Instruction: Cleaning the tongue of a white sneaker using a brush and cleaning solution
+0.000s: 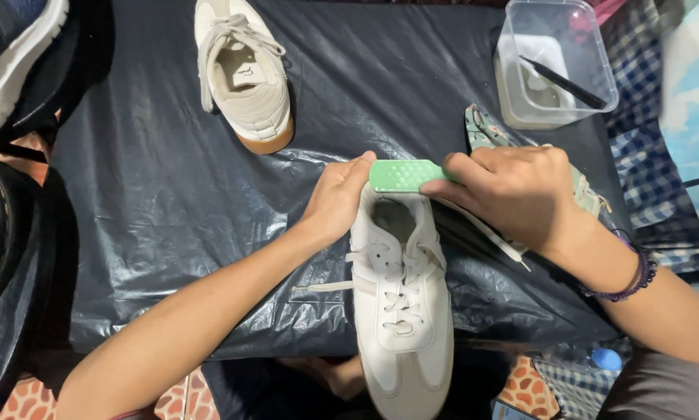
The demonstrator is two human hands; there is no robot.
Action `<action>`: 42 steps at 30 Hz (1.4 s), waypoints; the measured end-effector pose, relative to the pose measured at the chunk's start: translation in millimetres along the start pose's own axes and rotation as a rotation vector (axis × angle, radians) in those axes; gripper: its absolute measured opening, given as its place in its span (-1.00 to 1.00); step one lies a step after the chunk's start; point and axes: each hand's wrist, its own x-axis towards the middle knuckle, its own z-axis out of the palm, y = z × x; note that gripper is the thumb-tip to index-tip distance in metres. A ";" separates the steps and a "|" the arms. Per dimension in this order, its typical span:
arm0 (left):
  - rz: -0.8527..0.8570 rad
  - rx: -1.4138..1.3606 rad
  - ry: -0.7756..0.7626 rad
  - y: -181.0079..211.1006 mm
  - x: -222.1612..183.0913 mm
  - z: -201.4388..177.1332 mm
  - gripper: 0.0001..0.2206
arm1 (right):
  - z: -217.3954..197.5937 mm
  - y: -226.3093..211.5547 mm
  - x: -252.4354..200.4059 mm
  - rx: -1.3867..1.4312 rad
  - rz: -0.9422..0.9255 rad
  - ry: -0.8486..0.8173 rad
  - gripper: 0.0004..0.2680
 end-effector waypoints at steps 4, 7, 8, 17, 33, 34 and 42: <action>-0.002 0.122 -0.139 18.5 2.0 -12.6 -0.63 | 0.1 1.4 -2.1 -0.004 0.011 0.017 -0.66; 0.149 0.116 -0.458 35.4 -0.9 -21.0 -0.64 | 1.5 4.5 -4.5 -0.045 0.024 0.019 -0.64; 0.250 0.240 -0.427 35.4 -2.8 -20.0 -0.63 | 2.5 6.7 -5.2 0.011 0.054 -0.026 -0.64; 0.521 0.450 -0.171 58.3 -13.8 -6.5 -0.83 | 12.0 19.7 -8.8 0.143 0.145 -0.060 -0.69; 0.293 0.336 -0.192 45.3 -5.4 -16.7 -0.84 | 52.7 -11.1 3.2 1.037 0.520 -0.112 -0.85; 0.292 0.335 -0.189 41.3 -4.4 -17.4 -0.84 | 55.3 -13.6 1.5 1.037 0.517 -0.115 -0.85; 0.187 0.102 -0.238 9.3 5.2 -21.1 -0.82 | 99.0 -3.3 -21.3 1.472 0.642 -0.162 -0.82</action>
